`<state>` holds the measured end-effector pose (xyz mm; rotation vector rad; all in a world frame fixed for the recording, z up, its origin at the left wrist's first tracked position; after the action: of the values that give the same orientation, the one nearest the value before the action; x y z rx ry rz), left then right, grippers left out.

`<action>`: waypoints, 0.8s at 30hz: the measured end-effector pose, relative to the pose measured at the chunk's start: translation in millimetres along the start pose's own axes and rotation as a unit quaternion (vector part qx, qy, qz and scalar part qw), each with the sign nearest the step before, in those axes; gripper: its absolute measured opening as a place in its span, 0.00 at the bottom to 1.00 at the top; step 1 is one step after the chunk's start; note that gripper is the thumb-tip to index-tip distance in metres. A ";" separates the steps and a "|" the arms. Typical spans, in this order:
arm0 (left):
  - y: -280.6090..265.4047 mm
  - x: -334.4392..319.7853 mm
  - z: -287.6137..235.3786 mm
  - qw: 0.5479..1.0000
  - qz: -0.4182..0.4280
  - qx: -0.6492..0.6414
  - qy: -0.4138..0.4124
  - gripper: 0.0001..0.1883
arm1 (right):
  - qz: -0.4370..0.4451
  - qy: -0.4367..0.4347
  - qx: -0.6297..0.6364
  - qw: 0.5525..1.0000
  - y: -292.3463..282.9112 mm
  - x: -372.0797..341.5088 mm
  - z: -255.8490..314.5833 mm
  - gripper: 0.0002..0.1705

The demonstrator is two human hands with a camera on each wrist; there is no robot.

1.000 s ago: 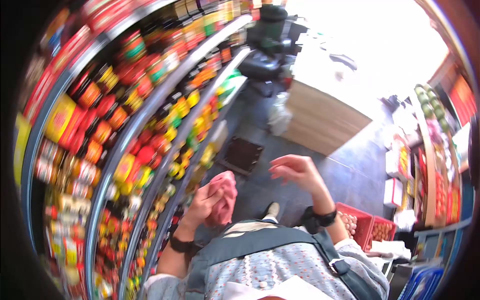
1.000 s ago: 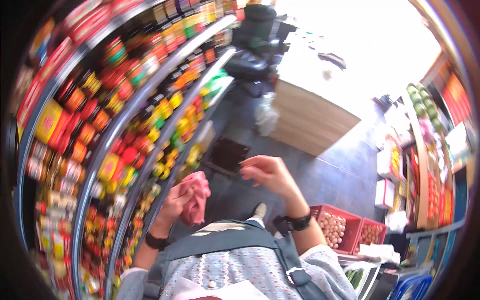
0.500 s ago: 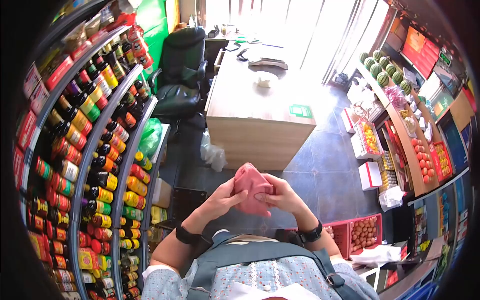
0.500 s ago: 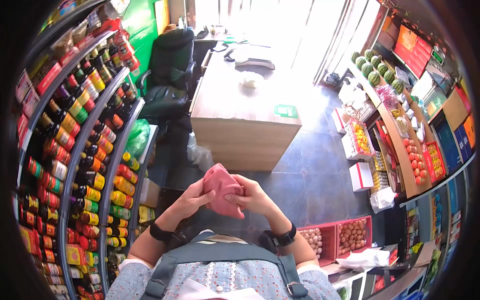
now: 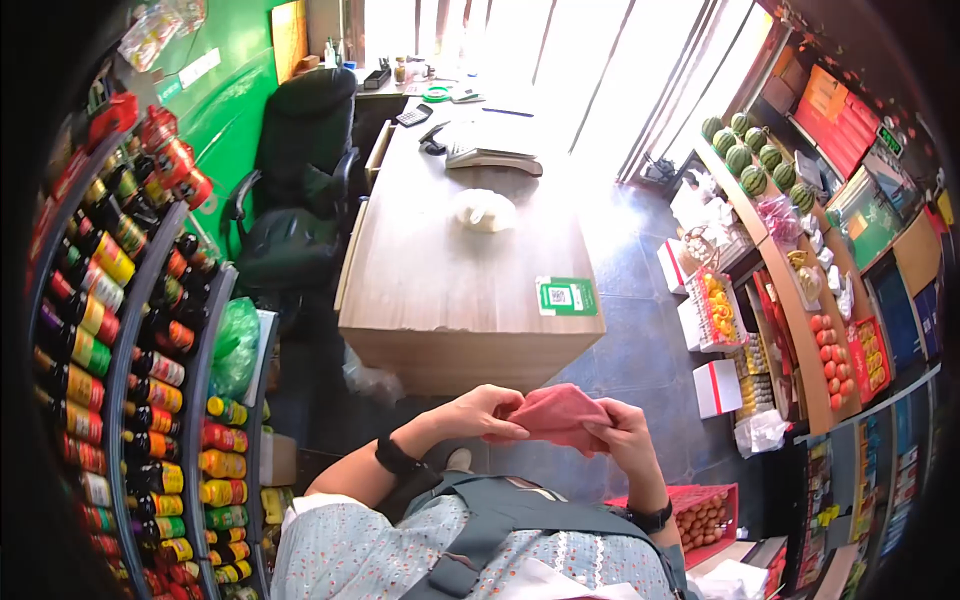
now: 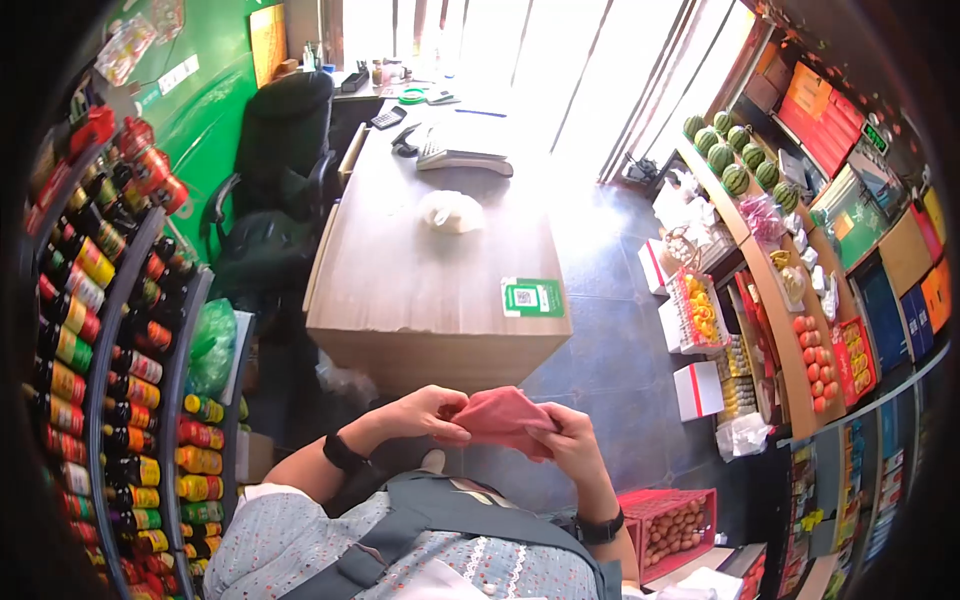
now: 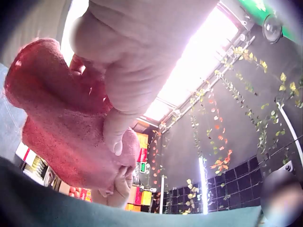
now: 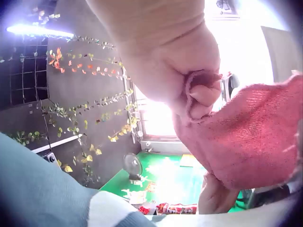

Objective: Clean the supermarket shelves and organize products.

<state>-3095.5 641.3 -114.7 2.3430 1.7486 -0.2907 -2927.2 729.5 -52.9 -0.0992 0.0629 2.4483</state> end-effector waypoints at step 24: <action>-174.6 322.1 -89.1 0.833 -0.451 -0.253 0.196 0.19 | -0.087 -0.011 -0.063 0.994 -464.8 212.5 18.5 0.14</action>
<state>-3169.9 1010.8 -126.0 1.1283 2.6107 0.5165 -2795.0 1223.4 -62.3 -0.1293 -0.1062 2.2772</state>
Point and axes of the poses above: each hand's wrist, its own x-axis towards the middle knuckle, its own y-axis out of the palm, z = x × y, the point moved 8 cm from there along x, towards the middle knuckle, and after that the axes turned 5 degrees about -y, right-handed, at the moved point
